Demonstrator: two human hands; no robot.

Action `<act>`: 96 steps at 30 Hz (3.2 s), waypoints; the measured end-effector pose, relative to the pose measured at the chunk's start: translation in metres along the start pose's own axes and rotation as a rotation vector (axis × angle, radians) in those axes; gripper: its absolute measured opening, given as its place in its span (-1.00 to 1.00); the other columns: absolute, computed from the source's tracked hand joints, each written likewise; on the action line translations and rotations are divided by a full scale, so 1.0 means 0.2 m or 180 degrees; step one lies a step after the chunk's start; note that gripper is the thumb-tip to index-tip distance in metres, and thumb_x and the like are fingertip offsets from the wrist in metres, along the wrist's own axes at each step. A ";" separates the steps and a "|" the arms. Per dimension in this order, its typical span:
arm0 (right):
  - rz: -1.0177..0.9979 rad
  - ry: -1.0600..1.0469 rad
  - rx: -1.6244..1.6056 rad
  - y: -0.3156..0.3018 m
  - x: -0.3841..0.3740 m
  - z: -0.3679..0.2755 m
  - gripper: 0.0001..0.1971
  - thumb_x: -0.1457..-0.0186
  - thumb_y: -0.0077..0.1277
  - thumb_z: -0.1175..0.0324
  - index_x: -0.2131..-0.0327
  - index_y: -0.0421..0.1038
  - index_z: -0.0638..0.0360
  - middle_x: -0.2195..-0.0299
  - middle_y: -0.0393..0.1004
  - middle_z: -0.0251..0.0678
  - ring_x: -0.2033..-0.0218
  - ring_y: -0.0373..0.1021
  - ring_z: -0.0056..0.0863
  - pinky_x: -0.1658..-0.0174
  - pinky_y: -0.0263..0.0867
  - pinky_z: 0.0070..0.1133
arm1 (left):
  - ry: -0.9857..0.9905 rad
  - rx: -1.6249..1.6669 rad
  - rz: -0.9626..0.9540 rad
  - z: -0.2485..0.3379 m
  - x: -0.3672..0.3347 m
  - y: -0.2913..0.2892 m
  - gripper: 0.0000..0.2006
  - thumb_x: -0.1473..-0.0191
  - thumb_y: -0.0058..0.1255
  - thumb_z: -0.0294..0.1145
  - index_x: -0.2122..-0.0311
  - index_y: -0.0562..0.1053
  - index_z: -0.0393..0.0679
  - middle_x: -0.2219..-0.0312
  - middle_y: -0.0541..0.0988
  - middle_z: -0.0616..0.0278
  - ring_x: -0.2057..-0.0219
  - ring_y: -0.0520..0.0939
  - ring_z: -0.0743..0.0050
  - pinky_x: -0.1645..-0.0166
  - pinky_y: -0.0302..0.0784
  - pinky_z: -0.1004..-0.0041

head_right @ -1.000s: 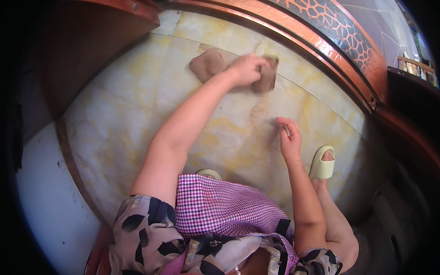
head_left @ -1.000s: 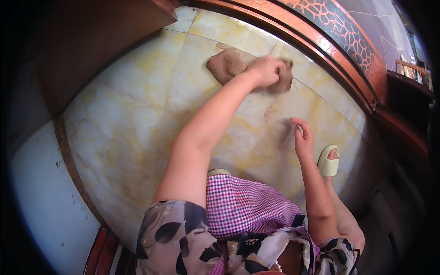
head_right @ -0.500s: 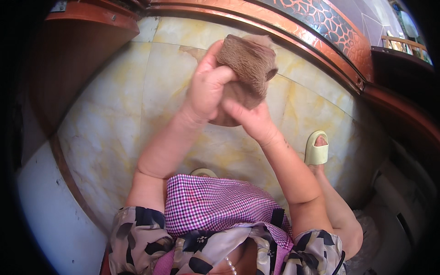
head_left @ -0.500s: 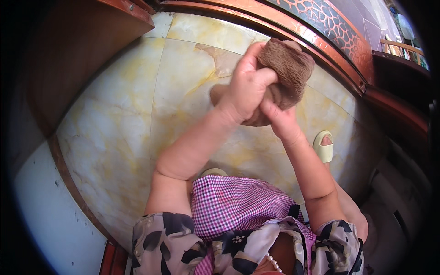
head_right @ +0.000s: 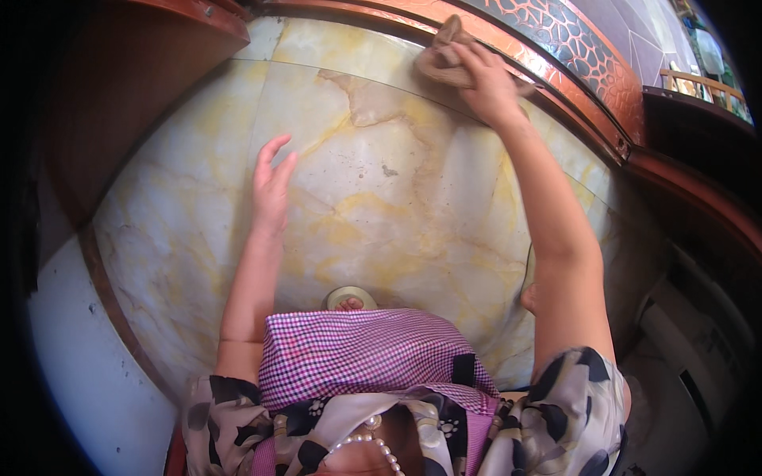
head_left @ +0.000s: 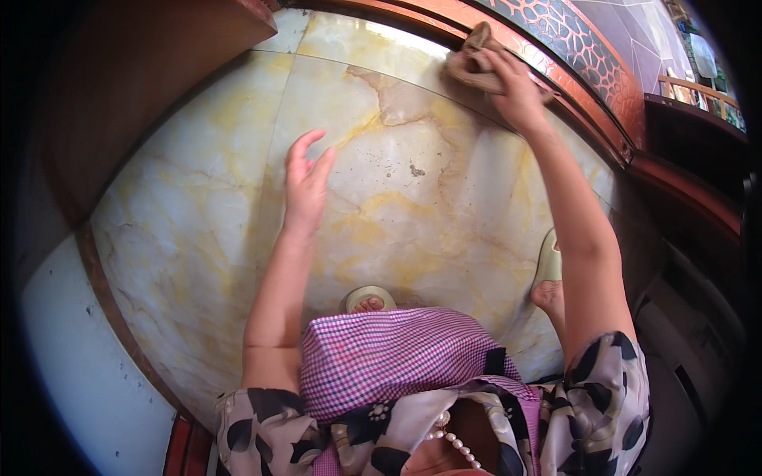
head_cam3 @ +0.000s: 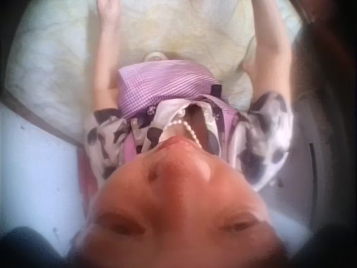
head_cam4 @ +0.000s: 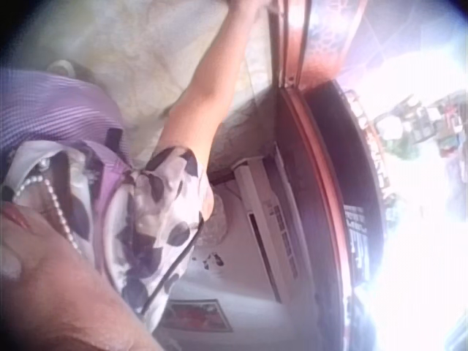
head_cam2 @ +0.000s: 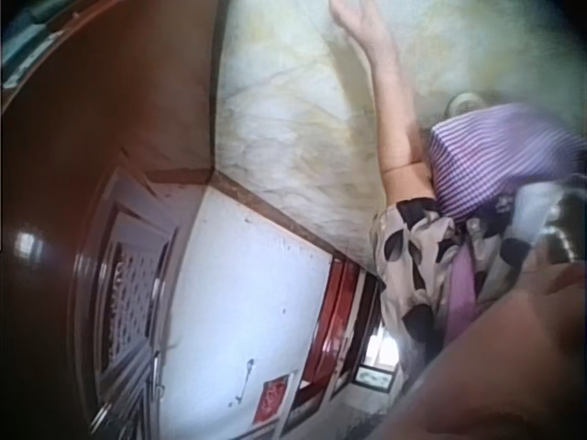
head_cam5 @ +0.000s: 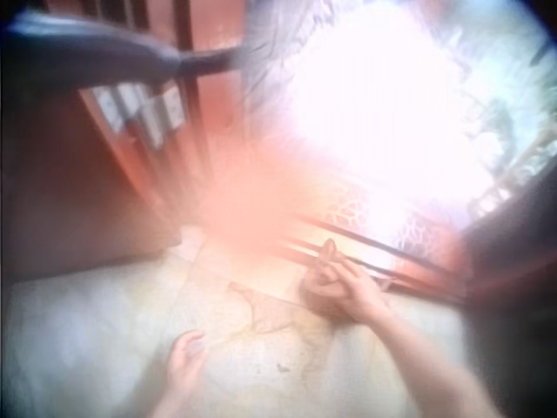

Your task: The person picks up a cloth from a table, walks to a bathroom, and wipes the tiled floor by hand. They then move to a threshold area and continue wiping the floor with the cloth.

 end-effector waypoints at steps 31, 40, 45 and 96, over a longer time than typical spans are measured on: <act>0.0295 -0.0350 0.0137 0.49 -0.29 -0.79 -0.25 0.24 -0.01 0.21 -0.13 -0.02 -0.28 -0.18 -0.17 -0.21 -0.13 -0.12 -0.04 -0.04 -0.04 -0.13 | 0.0930 -0.2566 0.2383 -0.61 0.27 -0.45 -0.64 -0.03 -0.17 -0.29 0.05 0.26 -0.18 0.03 0.22 0.01 -0.03 0.15 -0.02 -0.09 0.02 0.11; -0.1056 -0.1439 0.0396 1.07 -0.35 -1.57 -0.20 0.28 0.06 0.26 -0.13 -0.02 -0.29 -0.16 -0.15 -0.36 -0.12 -0.11 -0.19 0.00 0.00 -0.16 | 0.0551 -0.1474 0.2897 -0.63 0.32 -0.52 -0.66 -0.10 -0.27 -0.28 0.05 0.26 -0.24 0.02 0.21 -0.02 -0.01 0.17 0.03 -0.07 0.06 0.17; -0.2048 -0.3684 0.0640 1.05 0.00 -1.65 -0.50 0.08 -0.05 0.27 0.00 0.18 -0.39 -0.10 -0.02 -0.53 -0.11 -0.08 -0.33 0.06 0.10 -0.30 | 0.0321 -0.0906 0.3350 -0.74 0.44 -0.76 -0.68 -0.13 -0.30 -0.27 0.09 0.30 -0.26 0.08 0.27 -0.03 0.07 0.26 0.10 -0.01 0.17 0.28; -0.1434 -0.2416 0.0204 0.55 0.66 -0.34 -0.57 0.14 -0.07 0.30 0.12 0.34 -0.45 -0.10 0.07 -0.56 -0.08 0.00 -0.27 -0.01 0.01 -0.22 | 0.0328 -0.1210 0.1208 0.57 1.40 0.18 -0.78 -0.16 -0.29 -0.38 0.29 0.41 -0.25 0.30 0.48 0.21 0.19 0.44 0.44 0.07 0.31 0.48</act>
Point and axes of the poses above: each hand's wrist, its own x-axis away from the middle knuckle, its own y-axis out of the palm, z = x × y, the point moved 3 cm from there along -x, towards the middle knuckle
